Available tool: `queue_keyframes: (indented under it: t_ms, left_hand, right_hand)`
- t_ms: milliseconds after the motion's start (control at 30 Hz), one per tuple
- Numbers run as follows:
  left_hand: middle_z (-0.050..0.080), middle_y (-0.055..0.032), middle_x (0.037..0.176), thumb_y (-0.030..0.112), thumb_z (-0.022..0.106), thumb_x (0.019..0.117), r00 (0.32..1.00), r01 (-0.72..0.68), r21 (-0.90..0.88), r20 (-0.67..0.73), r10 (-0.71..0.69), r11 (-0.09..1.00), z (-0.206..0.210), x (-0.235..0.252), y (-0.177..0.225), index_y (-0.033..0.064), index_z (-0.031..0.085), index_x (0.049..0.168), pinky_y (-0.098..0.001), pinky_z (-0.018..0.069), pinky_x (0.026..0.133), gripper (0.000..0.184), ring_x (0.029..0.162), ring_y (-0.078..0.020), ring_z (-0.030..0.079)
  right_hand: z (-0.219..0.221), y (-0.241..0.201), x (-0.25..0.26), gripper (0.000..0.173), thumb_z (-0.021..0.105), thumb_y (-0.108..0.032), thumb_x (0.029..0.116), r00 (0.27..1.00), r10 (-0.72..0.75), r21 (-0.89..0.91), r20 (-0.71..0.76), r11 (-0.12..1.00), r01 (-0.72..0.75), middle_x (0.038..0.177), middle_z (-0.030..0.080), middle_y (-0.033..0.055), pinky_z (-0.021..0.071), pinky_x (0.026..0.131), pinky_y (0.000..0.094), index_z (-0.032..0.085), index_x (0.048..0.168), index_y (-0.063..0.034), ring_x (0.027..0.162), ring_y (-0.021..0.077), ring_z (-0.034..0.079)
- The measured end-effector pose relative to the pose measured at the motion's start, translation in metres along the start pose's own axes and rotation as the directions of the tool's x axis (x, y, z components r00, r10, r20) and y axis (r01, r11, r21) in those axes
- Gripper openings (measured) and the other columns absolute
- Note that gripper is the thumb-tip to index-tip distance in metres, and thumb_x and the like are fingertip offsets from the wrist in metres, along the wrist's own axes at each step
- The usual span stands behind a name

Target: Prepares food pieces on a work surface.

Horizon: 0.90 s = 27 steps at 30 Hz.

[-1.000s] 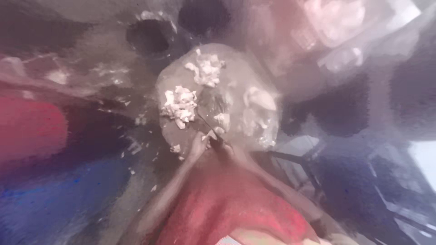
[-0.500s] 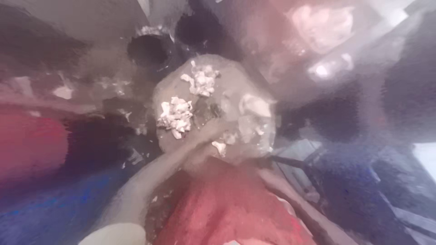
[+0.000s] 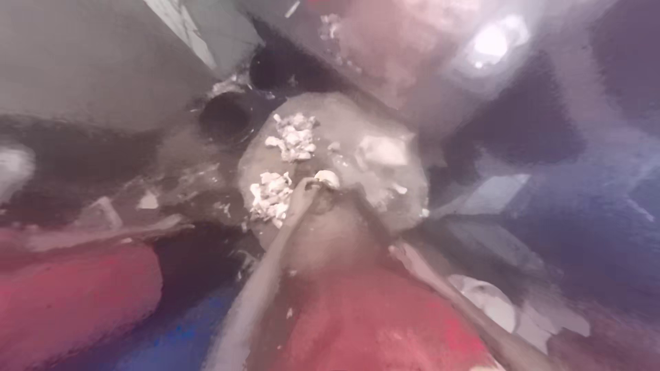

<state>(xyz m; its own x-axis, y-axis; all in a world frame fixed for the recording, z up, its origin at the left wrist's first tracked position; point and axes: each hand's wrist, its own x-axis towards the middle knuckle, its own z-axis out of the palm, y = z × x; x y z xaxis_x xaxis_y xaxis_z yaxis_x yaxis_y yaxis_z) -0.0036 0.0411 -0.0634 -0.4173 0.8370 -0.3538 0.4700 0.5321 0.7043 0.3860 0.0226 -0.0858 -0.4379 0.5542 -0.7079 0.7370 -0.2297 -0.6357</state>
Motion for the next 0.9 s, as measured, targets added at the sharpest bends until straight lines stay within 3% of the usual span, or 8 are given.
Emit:
queue_keyframes:
  t_ms: [67, 133, 233, 300, 433, 567, 767, 900]
  left_hand:
    - [0.055, -0.0178, 0.144, 0.027, 0.068, 0.0973, 0.998, -0.053, 0.125, -0.022, 0.056, 0.991, 0.019, 0.017, -0.004, 0.0147, 0.052, 0.147, -0.0569, 0.0509, 0.102, 0.053, 0.126, -0.0361, 0.059]
    - [0.046, -0.0188, 0.153, 0.029, 0.074, 0.0918, 0.989, -0.134, 0.312, -0.012, 0.145, 0.941, 0.030, 0.035, -0.007, 0.0142, 0.059, 0.141, -0.0602, 0.0468, 0.106, 0.053, 0.134, -0.0410, 0.050]
    - [0.057, -0.0128, 0.143, 0.031, 0.076, 0.0889, 0.940, -0.336, 0.479, 0.117, 0.320, 0.811, 0.035, 0.051, -0.012, 0.0147, 0.073, 0.119, -0.0580, 0.0479, 0.104, 0.034, 0.129, -0.0380, 0.054]
    - [0.063, -0.0111, 0.136, 0.032, 0.071, 0.0938, 0.901, -0.429, 0.452, 0.271, 0.338, 0.782, 0.036, 0.039, -0.009, 0.0125, 0.071, 0.121, -0.0558, 0.0478, 0.106, 0.033, 0.128, -0.0333, 0.057]
    - [0.069, -0.0162, 0.118, 0.032, 0.070, 0.0963, 0.946, -0.264, 0.314, 0.268, 0.182, 0.912, 0.035, -0.009, -0.008, 0.0095, 0.064, 0.129, -0.0570, 0.0537, 0.096, 0.040, 0.108, -0.0324, 0.068]
    - [0.068, -0.0150, 0.119, 0.037, 0.071, 0.0934, 0.994, -0.052, 0.304, 0.104, 0.021, 0.951, 0.028, -0.071, -0.030, 0.0096, 0.067, 0.122, -0.0549, 0.0518, 0.099, 0.040, 0.111, -0.0315, 0.066]
    - [0.069, -0.0153, 0.117, 0.031, 0.071, 0.0934, 0.998, 0.044, 0.154, -0.048, -0.037, 0.987, 0.043, -0.103, -0.068, 0.0046, 0.067, 0.122, -0.0489, 0.0557, 0.096, 0.039, 0.107, -0.0267, 0.068]
    - [0.072, -0.0145, 0.106, 0.029, 0.067, 0.0942, 0.995, 0.025, 0.239, -0.099, -0.001, 0.971, 0.044, -0.104, -0.064, 0.0044, 0.070, 0.114, -0.0505, 0.0564, 0.093, 0.032, 0.099, -0.0279, 0.070]
  right_hand:
    - [0.001, 0.002, 0.000, 0.051, 0.046, -0.046, 0.1078, 0.997, 0.021, 0.007, -0.080, 1.000, -0.020, 0.106, 0.069, 0.0174, 0.0557, 0.090, 0.0490, 0.057, 0.135, -0.0037, 0.096, 0.0269, 0.069]
    - [0.002, 0.001, 0.001, 0.052, 0.047, -0.044, 0.1082, 0.994, 0.029, 0.002, -0.103, 1.000, -0.029, 0.110, 0.068, 0.0195, 0.0544, 0.092, 0.0499, 0.055, 0.139, -0.0035, 0.098, 0.0290, 0.068]
    - [0.007, -0.001, -0.001, 0.051, 0.047, -0.044, 0.1079, 0.992, -0.001, -0.065, -0.127, 0.998, -0.007, 0.113, 0.069, 0.0198, 0.0545, 0.093, 0.0505, 0.055, 0.139, -0.0038, 0.101, 0.0297, 0.069]
    - [0.010, 0.002, -0.003, 0.052, 0.046, -0.045, 0.1080, 0.991, -0.028, -0.110, -0.134, 0.994, 0.013, 0.117, 0.069, 0.0186, 0.0542, 0.097, 0.0506, 0.055, 0.140, -0.0059, 0.106, 0.0289, 0.069]
    - [0.018, 0.006, -0.002, 0.054, 0.046, -0.049, 0.1072, 0.988, 0.006, -0.079, -0.152, 0.997, -0.019, 0.114, 0.069, 0.0195, 0.0533, 0.096, 0.0537, 0.053, 0.141, -0.0069, 0.105, 0.0320, 0.069]
    - [0.017, -0.002, -0.007, 0.059, 0.040, -0.056, 0.1063, 0.993, -0.027, -0.169, -0.118, 0.986, 0.007, 0.109, 0.071, 0.0171, 0.0559, 0.091, 0.0562, 0.051, 0.143, -0.0119, 0.100, 0.0323, 0.071]
    - [0.033, -0.074, 0.013, 0.067, 0.034, -0.063, 0.1053, 0.975, -0.152, -0.342, 0.162, 0.918, 0.200, 0.118, 0.069, 0.0184, 0.0531, 0.096, 0.0589, 0.053, 0.143, -0.0104, 0.110, 0.0335, 0.068]
    - [0.041, -0.073, 0.042, 0.066, 0.038, -0.063, 0.1037, 0.977, -0.165, -0.543, 0.137, 0.812, 0.213, 0.120, 0.069, 0.0185, 0.0528, 0.097, 0.0609, 0.057, 0.137, -0.0084, 0.113, 0.0368, 0.067]
